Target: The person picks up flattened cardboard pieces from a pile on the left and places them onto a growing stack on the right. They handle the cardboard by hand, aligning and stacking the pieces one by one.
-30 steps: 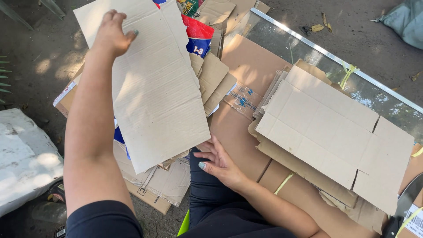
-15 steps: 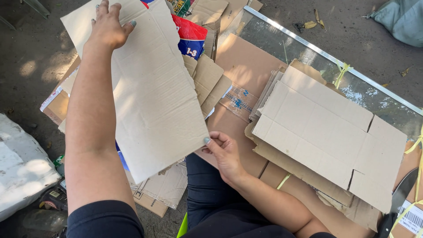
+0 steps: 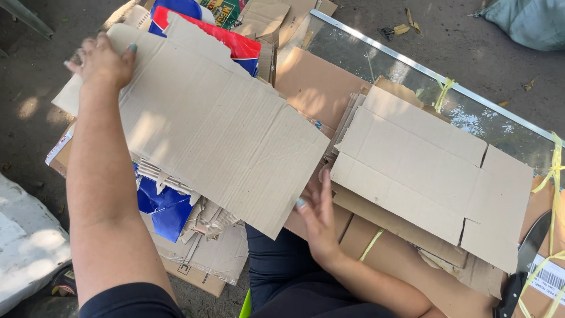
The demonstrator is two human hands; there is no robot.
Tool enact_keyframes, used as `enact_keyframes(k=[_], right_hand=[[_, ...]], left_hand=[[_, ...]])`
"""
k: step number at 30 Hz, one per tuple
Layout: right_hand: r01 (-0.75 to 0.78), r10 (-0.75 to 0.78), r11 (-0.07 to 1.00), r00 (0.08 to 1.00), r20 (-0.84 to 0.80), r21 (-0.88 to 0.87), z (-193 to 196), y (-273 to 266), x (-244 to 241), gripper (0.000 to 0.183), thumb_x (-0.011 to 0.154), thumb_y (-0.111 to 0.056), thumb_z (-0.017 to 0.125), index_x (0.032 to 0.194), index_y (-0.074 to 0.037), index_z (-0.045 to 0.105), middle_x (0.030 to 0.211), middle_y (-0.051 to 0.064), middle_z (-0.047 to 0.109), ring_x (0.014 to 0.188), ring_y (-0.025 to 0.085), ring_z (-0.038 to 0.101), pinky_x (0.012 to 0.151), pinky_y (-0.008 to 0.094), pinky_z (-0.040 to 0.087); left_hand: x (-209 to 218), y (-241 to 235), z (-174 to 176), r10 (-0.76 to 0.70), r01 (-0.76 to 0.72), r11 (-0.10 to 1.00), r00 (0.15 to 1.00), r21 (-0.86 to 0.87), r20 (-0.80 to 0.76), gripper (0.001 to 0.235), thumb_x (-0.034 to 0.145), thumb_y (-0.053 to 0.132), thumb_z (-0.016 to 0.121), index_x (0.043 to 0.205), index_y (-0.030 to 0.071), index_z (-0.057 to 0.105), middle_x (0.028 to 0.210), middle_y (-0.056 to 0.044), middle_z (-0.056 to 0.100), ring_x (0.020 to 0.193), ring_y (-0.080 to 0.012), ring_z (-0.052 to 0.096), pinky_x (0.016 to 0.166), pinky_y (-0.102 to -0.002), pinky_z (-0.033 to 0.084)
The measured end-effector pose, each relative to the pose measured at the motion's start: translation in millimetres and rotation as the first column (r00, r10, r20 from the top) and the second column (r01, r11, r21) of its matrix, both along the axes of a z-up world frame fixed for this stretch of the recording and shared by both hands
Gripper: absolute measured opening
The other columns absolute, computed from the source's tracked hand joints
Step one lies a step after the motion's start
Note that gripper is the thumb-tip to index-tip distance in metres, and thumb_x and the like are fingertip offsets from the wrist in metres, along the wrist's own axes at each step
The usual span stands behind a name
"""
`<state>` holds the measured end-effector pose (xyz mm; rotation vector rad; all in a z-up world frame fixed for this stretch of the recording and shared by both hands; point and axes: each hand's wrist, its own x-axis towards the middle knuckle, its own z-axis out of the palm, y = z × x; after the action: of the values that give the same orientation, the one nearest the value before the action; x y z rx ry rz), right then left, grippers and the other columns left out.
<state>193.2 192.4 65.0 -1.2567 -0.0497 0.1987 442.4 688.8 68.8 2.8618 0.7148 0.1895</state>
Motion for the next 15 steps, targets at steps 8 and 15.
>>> enact_keyframes(k=[8, 15], right_hand=[[-0.157, 0.147, 0.984, 0.982, 0.115, 0.087, 7, 0, -13, 0.087, 0.095, 0.005, 0.048, 0.163, -0.013, -0.004, 0.154, 0.027, 0.041, 0.127, 0.028, 0.054, 0.108, 0.037, 0.044], [-0.152, 0.149, 0.987, 0.987, 0.068, 0.049, 18, 0, -10, 0.090, 0.091, 0.014, 0.048, 0.162, -0.011, -0.001, 0.155, 0.025, 0.040, 0.118, 0.023, 0.059, 0.095, 0.029, 0.053]], left_hand=[[-13, 36, -22, 0.096, -0.096, 0.995, 0.995, -0.017, 0.027, 0.066, 0.110, 0.049, 0.057, 0.154, 0.001, 0.046, 0.137, -0.037, 0.056, 0.124, -0.0586, 0.056, 0.102, -0.081, -0.002], [-8, 78, -45, 0.068, -0.083, 0.991, 0.988, 0.106, 0.139, 0.061, 0.107, 0.040, 0.070, 0.142, -0.009, 0.058, 0.127, -0.039, 0.060, 0.118, -0.0608, 0.058, 0.097, -0.084, 0.004]])
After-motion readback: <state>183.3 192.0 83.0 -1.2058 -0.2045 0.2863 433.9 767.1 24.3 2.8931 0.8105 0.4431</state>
